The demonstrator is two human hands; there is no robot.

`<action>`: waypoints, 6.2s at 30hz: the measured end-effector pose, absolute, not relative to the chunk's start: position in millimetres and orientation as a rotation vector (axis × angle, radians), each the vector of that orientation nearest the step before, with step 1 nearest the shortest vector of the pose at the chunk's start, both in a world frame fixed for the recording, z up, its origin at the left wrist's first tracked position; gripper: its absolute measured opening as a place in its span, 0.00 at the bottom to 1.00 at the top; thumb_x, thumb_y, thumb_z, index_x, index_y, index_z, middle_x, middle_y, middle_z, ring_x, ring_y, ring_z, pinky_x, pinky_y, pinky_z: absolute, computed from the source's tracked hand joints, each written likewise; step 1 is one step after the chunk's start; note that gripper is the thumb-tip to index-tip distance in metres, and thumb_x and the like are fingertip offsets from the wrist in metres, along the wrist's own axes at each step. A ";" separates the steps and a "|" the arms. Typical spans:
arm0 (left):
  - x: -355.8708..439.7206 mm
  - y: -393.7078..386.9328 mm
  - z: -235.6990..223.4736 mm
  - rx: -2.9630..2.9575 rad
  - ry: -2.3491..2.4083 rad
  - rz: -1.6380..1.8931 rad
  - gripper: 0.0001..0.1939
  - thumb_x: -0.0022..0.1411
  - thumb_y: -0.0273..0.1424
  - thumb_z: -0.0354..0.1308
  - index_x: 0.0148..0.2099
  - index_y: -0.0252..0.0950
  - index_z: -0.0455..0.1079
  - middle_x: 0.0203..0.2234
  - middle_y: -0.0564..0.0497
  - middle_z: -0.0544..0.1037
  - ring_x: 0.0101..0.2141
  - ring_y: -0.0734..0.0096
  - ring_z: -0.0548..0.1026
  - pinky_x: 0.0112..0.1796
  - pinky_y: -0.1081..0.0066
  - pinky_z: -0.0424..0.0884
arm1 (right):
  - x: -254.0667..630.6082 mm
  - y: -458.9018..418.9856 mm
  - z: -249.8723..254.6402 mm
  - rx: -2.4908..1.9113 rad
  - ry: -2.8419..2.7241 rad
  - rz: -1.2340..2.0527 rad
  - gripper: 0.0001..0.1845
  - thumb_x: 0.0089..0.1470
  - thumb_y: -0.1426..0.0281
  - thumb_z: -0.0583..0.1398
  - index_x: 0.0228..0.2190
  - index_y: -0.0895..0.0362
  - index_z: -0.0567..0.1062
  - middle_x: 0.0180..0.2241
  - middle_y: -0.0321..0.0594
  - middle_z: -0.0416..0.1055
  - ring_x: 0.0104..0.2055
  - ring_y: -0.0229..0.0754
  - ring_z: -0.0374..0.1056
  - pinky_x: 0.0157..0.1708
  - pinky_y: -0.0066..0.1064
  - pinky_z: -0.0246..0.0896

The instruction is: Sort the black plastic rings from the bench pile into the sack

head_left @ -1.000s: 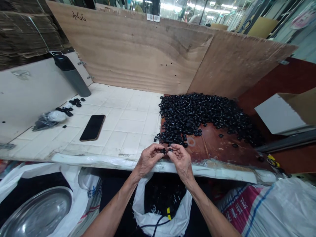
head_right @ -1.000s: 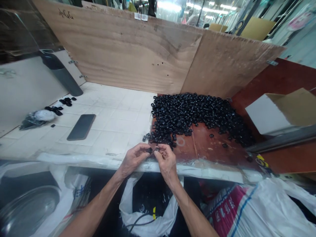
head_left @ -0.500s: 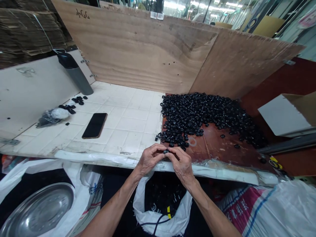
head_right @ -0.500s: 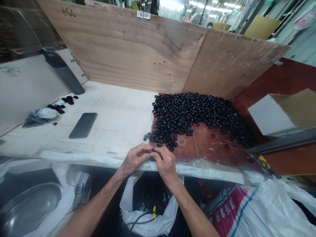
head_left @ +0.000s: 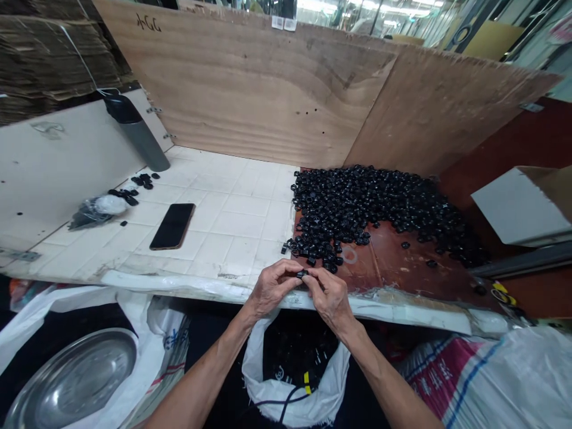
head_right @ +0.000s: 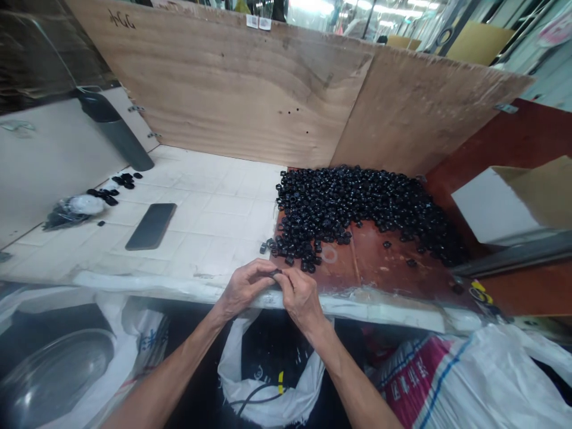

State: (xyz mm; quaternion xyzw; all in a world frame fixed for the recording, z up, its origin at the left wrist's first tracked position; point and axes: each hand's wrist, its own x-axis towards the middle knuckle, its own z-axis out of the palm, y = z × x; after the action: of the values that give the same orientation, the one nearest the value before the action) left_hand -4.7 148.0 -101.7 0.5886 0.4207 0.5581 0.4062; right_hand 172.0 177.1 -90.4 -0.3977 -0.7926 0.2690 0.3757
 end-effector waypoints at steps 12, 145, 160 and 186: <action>-1.5 148.6 -102.1 1.452 1.074 1.423 0.08 0.61 0.30 0.62 0.43 0.34 0.75 0.40 0.44 0.77 0.43 0.64 0.76 0.45 0.64 0.74 | 172.2 174.0 -91.5 -0.967 -2.001 0.656 0.10 0.63 0.70 0.56 0.41 0.56 0.77 0.33 0.42 0.75 0.34 0.42 0.72 0.38 0.33 0.67; 12.2 160.6 -98.7 1.585 1.120 1.472 0.09 0.62 0.34 0.63 0.43 0.35 0.76 0.39 0.45 0.80 0.41 0.64 0.78 0.45 0.64 0.75 | 188.0 171.9 -76.6 -1.162 -1.958 0.687 0.14 0.62 0.63 0.57 0.30 0.58 0.77 0.24 0.36 0.70 0.25 0.37 0.64 0.27 0.28 0.61; 9.0 156.5 -103.9 1.758 1.075 1.428 0.08 0.62 0.29 0.62 0.44 0.34 0.76 0.40 0.44 0.81 0.42 0.63 0.79 0.46 0.64 0.76 | 171.8 160.2 -80.3 -1.334 -1.526 1.143 0.12 0.58 0.60 0.59 0.32 0.56 0.73 0.17 0.31 0.68 0.18 0.36 0.66 0.21 0.25 0.61; 15.5 111.9 -114.4 1.652 1.213 1.418 0.07 0.62 0.27 0.63 0.44 0.37 0.73 0.39 0.48 0.79 0.41 0.67 0.79 0.45 0.68 0.75 | 180.4 132.6 -88.1 -1.272 -1.805 0.959 0.11 0.61 0.62 0.56 0.35 0.56 0.74 0.30 0.39 0.73 0.30 0.39 0.70 0.29 0.27 0.64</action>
State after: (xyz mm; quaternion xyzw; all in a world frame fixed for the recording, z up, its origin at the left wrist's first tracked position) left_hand 15.5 111.9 -114.4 0.6284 0.4612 0.5392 0.3190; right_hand 180.4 132.6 -88.1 -0.4932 -0.6998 0.3718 0.3589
